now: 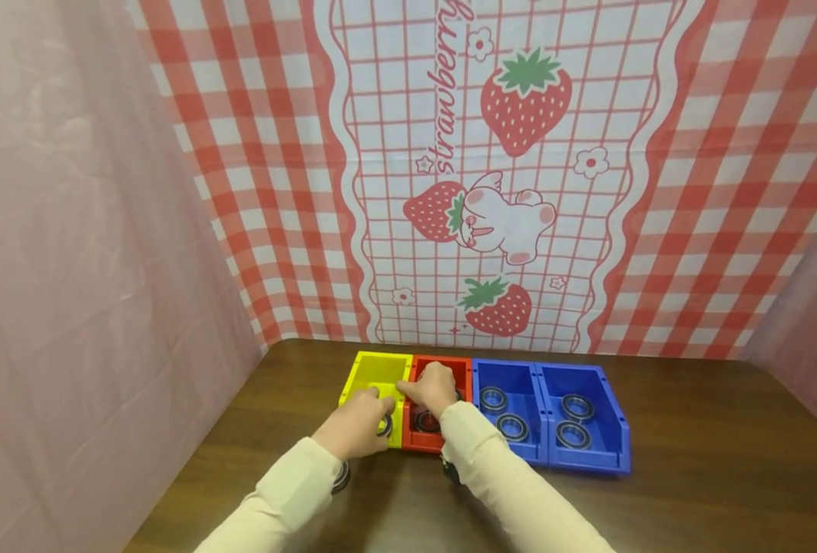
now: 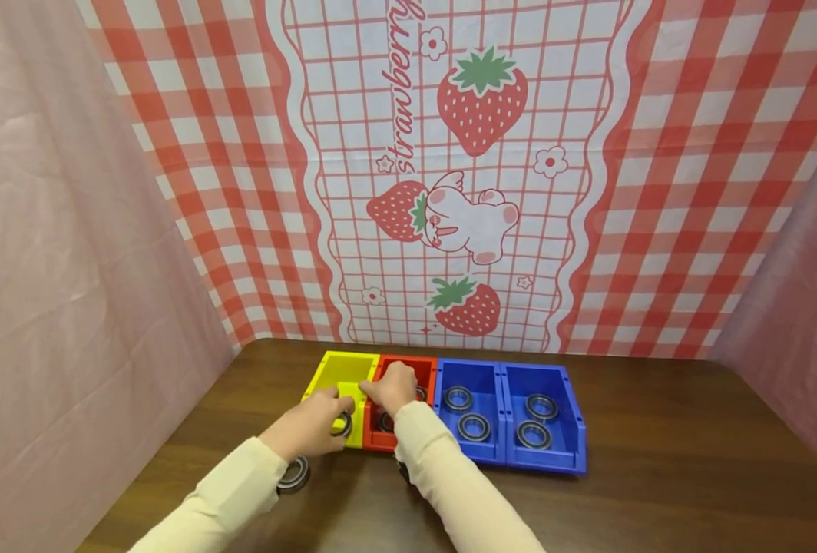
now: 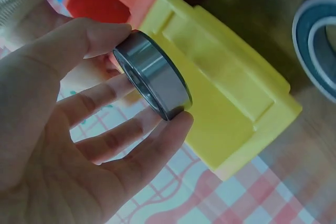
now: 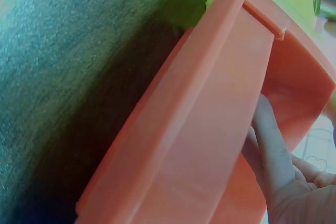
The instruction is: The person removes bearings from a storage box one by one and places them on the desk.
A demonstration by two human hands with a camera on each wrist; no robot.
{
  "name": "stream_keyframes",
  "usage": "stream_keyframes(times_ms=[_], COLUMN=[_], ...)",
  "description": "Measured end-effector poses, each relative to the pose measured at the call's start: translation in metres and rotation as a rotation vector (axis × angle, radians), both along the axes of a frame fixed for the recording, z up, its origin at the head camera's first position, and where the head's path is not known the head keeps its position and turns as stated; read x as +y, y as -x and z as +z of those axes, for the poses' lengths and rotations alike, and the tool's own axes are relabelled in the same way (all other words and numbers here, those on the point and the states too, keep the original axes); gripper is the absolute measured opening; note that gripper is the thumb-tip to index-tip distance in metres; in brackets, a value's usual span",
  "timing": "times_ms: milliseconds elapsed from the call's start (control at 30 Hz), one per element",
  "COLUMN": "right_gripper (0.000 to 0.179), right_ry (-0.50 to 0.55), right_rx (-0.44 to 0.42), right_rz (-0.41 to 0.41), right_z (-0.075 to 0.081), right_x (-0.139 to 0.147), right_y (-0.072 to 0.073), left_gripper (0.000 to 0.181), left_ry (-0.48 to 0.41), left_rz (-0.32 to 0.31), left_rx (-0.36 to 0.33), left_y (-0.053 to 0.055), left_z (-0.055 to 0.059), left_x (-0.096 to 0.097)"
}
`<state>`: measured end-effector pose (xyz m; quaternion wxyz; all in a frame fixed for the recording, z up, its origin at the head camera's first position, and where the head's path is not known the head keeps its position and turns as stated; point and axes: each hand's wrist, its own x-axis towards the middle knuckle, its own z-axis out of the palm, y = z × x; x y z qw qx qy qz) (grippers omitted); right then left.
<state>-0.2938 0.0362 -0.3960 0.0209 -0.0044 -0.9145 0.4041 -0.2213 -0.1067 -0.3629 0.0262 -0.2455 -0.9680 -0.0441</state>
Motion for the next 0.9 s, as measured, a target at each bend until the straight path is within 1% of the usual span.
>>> stream_keyframes(times_ms=[133, 233, 400, 633, 767, 900], right_gripper=[0.047, 0.049, 0.051, 0.053, 0.052, 0.050], right_ry=[0.004, -0.001, -0.006, 0.004, 0.020, 0.030], right_rx=[-0.006, 0.001, 0.009, 0.012, 0.018, 0.021], right_rz=[0.004, 0.009, 0.010, 0.010, 0.017, 0.023], right_z=[-0.001, -0.002, -0.002, -0.002, -0.003, -0.003], right_x=[0.000, 0.000, -0.001, 0.000, 0.001, 0.002], right_y=[0.000, 0.000, 0.001, 0.001, 0.000, -0.001], left_gripper=[0.034, 0.033, 0.034, 0.031, 0.031, 0.031], left_ry=[0.005, 0.001, 0.005, 0.005, 0.027, 0.035], left_rz=[-0.070, -0.100, -0.113, -0.148, -0.158, -0.153], left_rx=[0.007, -0.005, -0.016, -0.015, -0.017, -0.028], left_y=[-0.011, -0.017, -0.023, -0.027, -0.029, -0.029], left_z=[-0.003, -0.006, -0.016, -0.031, -0.037, -0.040], left_x=[-0.001, -0.001, -0.002, -0.006, -0.007, -0.008])
